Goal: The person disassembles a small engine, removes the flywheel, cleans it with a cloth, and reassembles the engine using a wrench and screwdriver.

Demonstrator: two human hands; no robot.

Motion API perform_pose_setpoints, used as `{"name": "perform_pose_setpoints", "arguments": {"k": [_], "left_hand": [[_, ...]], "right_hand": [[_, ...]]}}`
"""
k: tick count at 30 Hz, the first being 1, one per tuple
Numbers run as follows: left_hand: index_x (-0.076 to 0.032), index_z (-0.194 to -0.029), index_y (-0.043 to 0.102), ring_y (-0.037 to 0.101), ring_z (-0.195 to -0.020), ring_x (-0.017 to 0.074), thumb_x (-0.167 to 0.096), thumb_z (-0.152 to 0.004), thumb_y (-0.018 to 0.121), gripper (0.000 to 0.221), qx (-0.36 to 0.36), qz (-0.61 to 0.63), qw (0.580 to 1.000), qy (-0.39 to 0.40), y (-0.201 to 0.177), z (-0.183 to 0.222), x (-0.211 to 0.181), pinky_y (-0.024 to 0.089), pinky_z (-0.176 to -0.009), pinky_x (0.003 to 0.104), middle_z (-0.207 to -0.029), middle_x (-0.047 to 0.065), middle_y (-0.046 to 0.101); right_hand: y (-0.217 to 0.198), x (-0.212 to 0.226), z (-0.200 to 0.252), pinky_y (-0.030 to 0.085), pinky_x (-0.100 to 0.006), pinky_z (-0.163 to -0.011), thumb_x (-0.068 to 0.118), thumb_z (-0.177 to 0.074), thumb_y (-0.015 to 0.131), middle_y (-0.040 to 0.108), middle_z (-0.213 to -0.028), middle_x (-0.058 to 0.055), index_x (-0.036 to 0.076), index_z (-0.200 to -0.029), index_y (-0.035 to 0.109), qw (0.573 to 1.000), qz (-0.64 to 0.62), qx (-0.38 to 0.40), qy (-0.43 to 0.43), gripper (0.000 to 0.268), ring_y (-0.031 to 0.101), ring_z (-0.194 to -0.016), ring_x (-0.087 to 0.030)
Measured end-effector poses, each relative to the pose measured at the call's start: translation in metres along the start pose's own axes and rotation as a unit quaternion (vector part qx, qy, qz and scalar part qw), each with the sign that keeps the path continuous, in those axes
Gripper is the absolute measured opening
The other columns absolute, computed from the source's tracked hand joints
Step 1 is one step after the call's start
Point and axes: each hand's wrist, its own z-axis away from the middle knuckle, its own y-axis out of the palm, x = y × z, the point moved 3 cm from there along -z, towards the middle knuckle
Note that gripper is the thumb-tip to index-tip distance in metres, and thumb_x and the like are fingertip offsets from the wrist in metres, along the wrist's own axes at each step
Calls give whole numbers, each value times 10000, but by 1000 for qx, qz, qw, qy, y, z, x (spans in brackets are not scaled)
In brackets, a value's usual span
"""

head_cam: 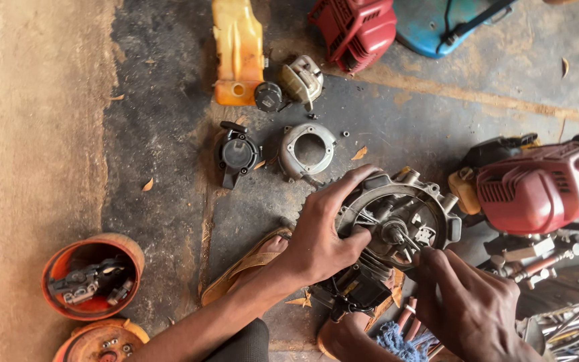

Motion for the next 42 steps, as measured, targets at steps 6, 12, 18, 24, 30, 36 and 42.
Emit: {"name": "perform_pose_setpoints", "arguments": {"k": [6, 12, 18, 24, 30, 36, 42], "left_hand": [[46, -1468, 473, 740, -1109, 294, 63, -767, 622, 717, -3, -25, 1000, -3, 6, 1, -4, 595, -1054, 410, -1234, 213, 704], [65, -1420, 492, 732, -1131, 289, 82, -755, 603, 675, -50, -11, 999, -19, 7, 2, -15, 589, -1049, 392, -1241, 211, 696], [78, -1370, 522, 719, -1168, 276, 105, -757, 566, 616, -70, 24, 996, -40, 8, 3, -17, 563, -1062, 373, -1227, 202, 701], [71, -1359, 527, 719, -1155, 245, 128, -755, 527, 607, -80, 79, 991, -72, 10, 5, -16, 584, -1050, 343, -1221, 193, 693], [72, -1359, 528, 714, -1158, 236, 128, -766, 521, 596, -91, 70, 991, -66, 10, 5, -17, 584, -1048, 341, -1225, 189, 690], [72, -1356, 528, 713, -1149, 247, 115, -774, 535, 584, -97, 62, 992, -50, 9, 7, -19, 578, -1048, 348, -1218, 191, 689], [71, -1371, 516, 718, -1151, 258, 95, -775, 533, 597, -118, 62, 989, -59, 9, 10, -23, 579, -1039, 362, -1224, 199, 688]], "right_hand": [[3, 8, 8, 491, -369, -513, 30, -774, 645, 608, -698, -53, 42, -1030, 625, 995, 31, -90, -31, 257, 622, -568, -202], [14, 18, 10, 474, -415, -501, 57, -826, 737, 593, -702, -105, 30, -972, 646, 991, 67, -89, 71, 175, 597, -558, -249], [25, 21, 22, 504, -402, -452, 37, -815, 691, 632, -863, -135, -6, -1147, 570, 993, 51, -70, 77, 356, 673, -624, -267], [37, 22, 31, 502, -478, -456, 54, -847, 674, 601, -859, -138, 57, -1188, 515, 990, 10, -16, 143, 376, 672, -613, -332], [37, 28, 26, 520, -467, -455, 110, -916, 579, 568, -837, -147, 75, -1112, 534, 978, -47, 35, 200, 205, 674, -579, -324], [28, 34, 17, 569, -472, -477, 292, -833, 641, 556, -976, -189, 54, -1169, 517, 961, -104, 127, 224, 429, 692, -646, -355], [23, 38, 11, 603, -434, -597, 503, -820, 728, 592, -1021, -165, 43, -1196, 492, 950, -126, 160, 237, 640, 738, -785, -319]]}}
